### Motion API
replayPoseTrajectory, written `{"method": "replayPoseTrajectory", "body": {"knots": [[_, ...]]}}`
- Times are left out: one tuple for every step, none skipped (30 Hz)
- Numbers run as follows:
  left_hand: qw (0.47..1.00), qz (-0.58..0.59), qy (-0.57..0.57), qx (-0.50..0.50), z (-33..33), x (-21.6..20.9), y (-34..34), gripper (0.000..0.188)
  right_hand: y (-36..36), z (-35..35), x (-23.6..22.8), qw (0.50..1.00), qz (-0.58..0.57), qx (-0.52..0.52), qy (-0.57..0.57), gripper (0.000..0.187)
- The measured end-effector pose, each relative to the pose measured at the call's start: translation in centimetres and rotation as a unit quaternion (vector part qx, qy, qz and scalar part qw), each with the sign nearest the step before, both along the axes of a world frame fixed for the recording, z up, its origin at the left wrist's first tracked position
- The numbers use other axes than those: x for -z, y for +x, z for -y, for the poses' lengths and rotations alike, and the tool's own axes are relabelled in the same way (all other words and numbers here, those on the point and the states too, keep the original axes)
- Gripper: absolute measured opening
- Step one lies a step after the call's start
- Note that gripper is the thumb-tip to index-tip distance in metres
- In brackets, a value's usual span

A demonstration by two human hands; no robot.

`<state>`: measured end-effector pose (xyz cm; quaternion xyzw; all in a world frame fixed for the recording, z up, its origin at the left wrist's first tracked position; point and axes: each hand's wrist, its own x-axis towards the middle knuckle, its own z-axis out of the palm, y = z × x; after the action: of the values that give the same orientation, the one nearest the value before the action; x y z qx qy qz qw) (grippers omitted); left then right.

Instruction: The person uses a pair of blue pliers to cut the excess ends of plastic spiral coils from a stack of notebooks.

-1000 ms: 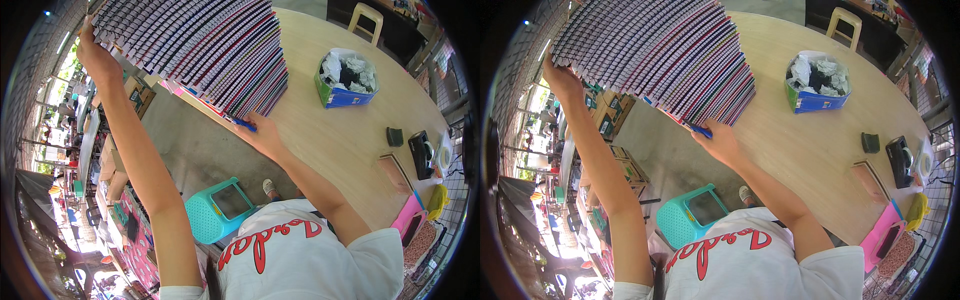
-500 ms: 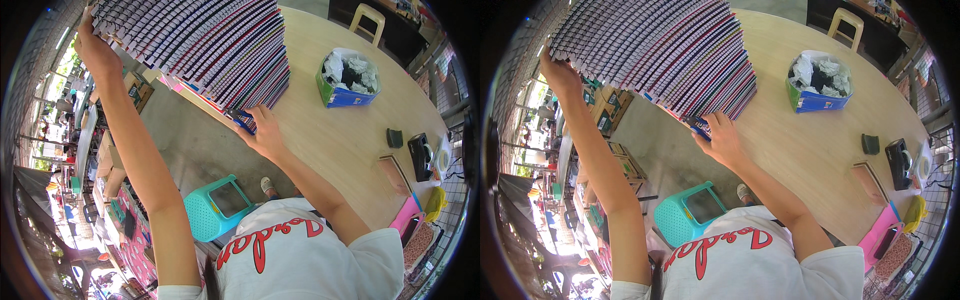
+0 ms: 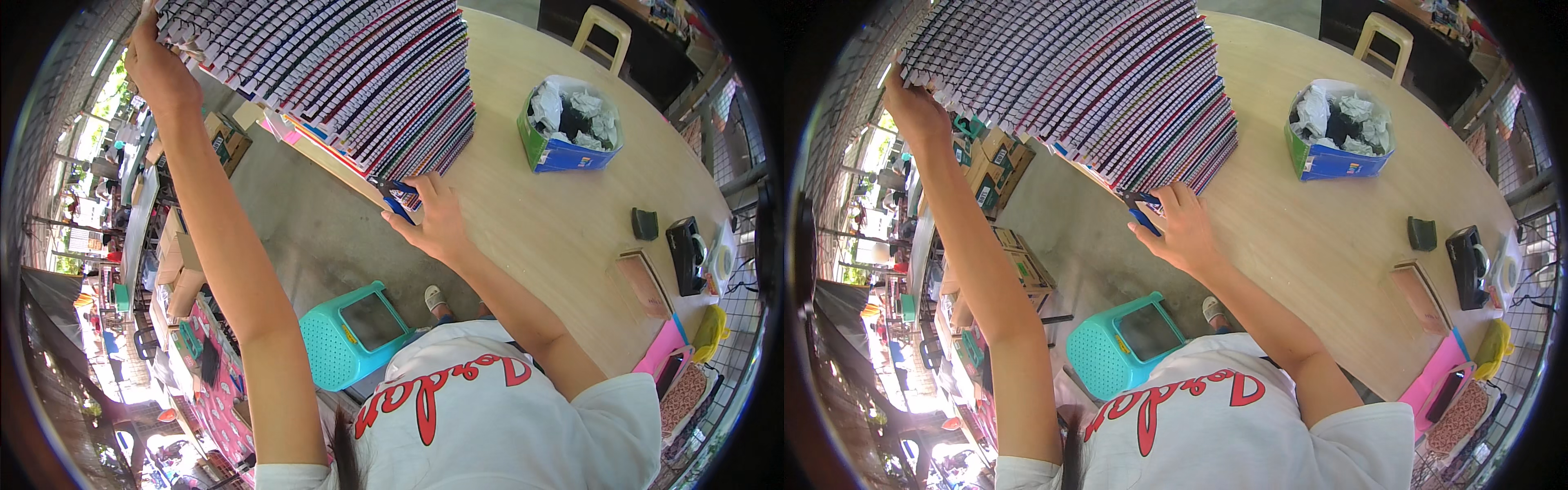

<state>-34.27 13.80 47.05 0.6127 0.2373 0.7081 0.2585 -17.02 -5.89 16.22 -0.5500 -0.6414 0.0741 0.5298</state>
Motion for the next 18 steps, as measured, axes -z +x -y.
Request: {"method": "replayPoseTrajectory", "body": {"knots": [[1.0, 0.001, 0.0, 0.001, 0.0, 0.0, -0.1, 0.034, -0.1, -0.1, -0.1, 1.0, -0.001, -0.002, -0.013, 0.047], [1.0, -0.001, -0.001, -0.015, 0.1, -0.1, -0.1, 0.033, -0.3, -0.4, -0.2, 1.0, -0.012, 0.007, -0.011, 0.045], [1.0, -0.005, -0.003, -0.031, 0.1, -0.1, -0.2, 0.033, -0.3, -0.5, -0.2, 0.999, -0.027, 0.006, -0.022, 0.043], [0.999, -0.005, -0.003, -0.031, 0.2, -0.1, -0.1, 0.033, -0.2, -0.6, -0.3, 0.999, -0.025, 0.016, -0.011, 0.043], [0.999, 0.005, -0.018, -0.045, 0.3, 0.0, 0.0, 0.033, 0.1, -0.6, -0.3, 0.975, -0.138, -0.049, -0.165, 0.042], [0.998, 0.016, -0.033, -0.058, 0.4, 0.0, 0.1, 0.032, 0.2, -0.6, -0.3, 0.912, -0.251, -0.121, -0.302, 0.04], [0.998, 0.015, -0.036, -0.059, 0.5, 0.1, 0.2, 0.032, 0.3, -0.4, -0.2, 0.91, -0.245, -0.111, -0.315, 0.04], [0.998, 0.016, -0.027, -0.053, 0.4, 0.1, 0.4, 0.032, 0.3, -0.3, -0.1, 0.914, -0.264, -0.121, -0.284, 0.04], [0.999, 0.017, -0.017, -0.048, 0.4, 0.1, 0.4, 0.032, 0.4, -0.3, 0.1, 0.919, -0.282, -0.139, -0.239, 0.04], [0.999, 0.017, -0.017, -0.049, 0.4, 0.0, 0.3, 0.032, 0.2, -0.2, 0.2, 0.917, -0.282, -0.132, -0.251, 0.04], [0.998, 0.017, -0.037, -0.05, 0.4, -0.1, 0.1, 0.032, -0.1, -0.3, 0.4, 0.968, -0.198, -0.08, -0.132, 0.04], [0.997, 0.018, -0.056, -0.05, 0.3, -0.2, -0.1, 0.032, -0.4, -0.3, 0.6, 0.994, -0.11, -0.025, -0.01, 0.041], [0.997, 0.017, -0.057, -0.048, 0.1, -0.3, -0.4, 0.032, -0.5, -0.4, 0.8, 0.994, -0.11, -0.023, -0.01, 0.041], [0.996, 0.017, -0.072, -0.053, -0.2, -0.4, -0.7, 0.033, -0.6, -0.6, 0.9, 0.997, -0.07, 0.003, 0.013, 0.04], [0.994, 0.016, -0.086, -0.057, -0.5, -0.4, -0.9, 0.033, -0.6, -0.7, 1.1, 0.999, -0.027, 0.029, 0.034, 0.038], [0.994, 0.015, -0.088, -0.055, -0.7, -0.4, -1.0, 0.033, -0.5, -0.8, 1.1, 0.999, -0.03, 0.03, 0.034, 0.038], [0.996, 0.024, -0.073, -0.039, -1.0, -0.5, -1.2, 0.033, -0.4, -1.0, 1.1, 0.999, -0.053, 0.001, 0.014, 0.035], [0.998, 0.033, -0.057, -0.022, -1.3, -0.4, -1.2, 0.032, -0.2, -1.1, 1.1, 0.997, -0.068, -0.039, 0.006, 0.031]]}}
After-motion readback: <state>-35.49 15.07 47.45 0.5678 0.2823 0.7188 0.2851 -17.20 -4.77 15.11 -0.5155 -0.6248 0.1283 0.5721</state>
